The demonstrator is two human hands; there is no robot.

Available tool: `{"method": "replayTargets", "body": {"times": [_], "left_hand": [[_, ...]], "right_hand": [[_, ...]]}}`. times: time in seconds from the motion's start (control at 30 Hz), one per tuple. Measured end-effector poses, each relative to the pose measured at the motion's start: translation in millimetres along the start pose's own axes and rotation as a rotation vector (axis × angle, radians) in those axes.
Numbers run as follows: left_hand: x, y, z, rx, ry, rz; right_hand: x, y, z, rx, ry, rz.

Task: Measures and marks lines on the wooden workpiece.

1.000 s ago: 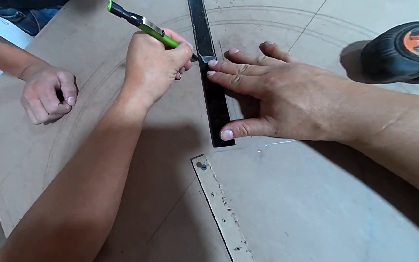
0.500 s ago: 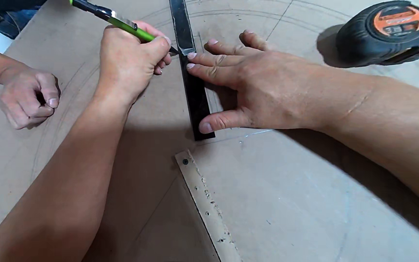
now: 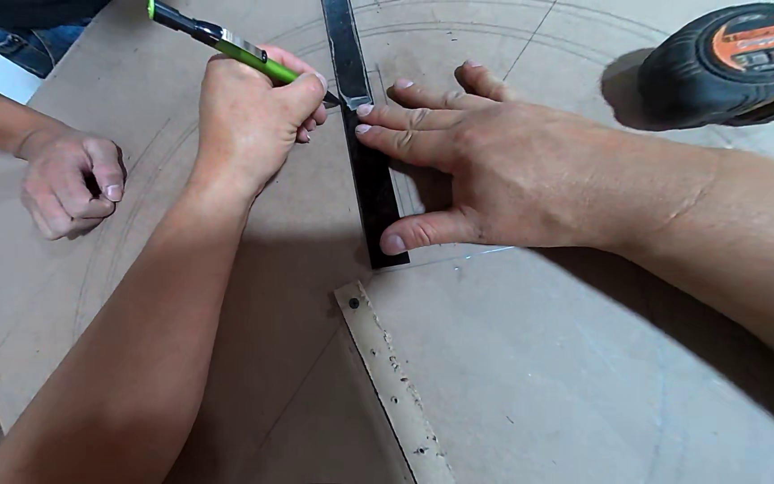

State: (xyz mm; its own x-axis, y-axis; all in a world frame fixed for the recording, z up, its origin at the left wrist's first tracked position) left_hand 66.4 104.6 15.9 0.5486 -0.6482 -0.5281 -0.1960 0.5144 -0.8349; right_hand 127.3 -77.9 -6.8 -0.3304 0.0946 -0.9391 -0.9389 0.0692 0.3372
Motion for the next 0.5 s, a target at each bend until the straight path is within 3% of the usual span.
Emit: {"method": "replayTargets", "body": {"times": [0.5], "left_hand": [[-0.1,0.0,-0.4,-0.031,-0.001,0.008]], "right_hand": [[-4.0,1.5,-2.5,-0.044,-0.063,-0.013]]}}
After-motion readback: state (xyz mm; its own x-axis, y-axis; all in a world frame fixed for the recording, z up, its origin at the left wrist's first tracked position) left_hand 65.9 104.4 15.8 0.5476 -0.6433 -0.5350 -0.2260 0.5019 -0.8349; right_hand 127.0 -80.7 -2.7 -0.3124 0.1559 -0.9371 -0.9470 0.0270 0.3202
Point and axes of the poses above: each hand's wrist, its own z-axis towards the middle knuckle, its own x-axis out of the palm, y = z × x, the point moved 8 cm from there along z, towards the middle knuckle, and after that the axes turned 4 degrees about z, right-handed, at the moved point
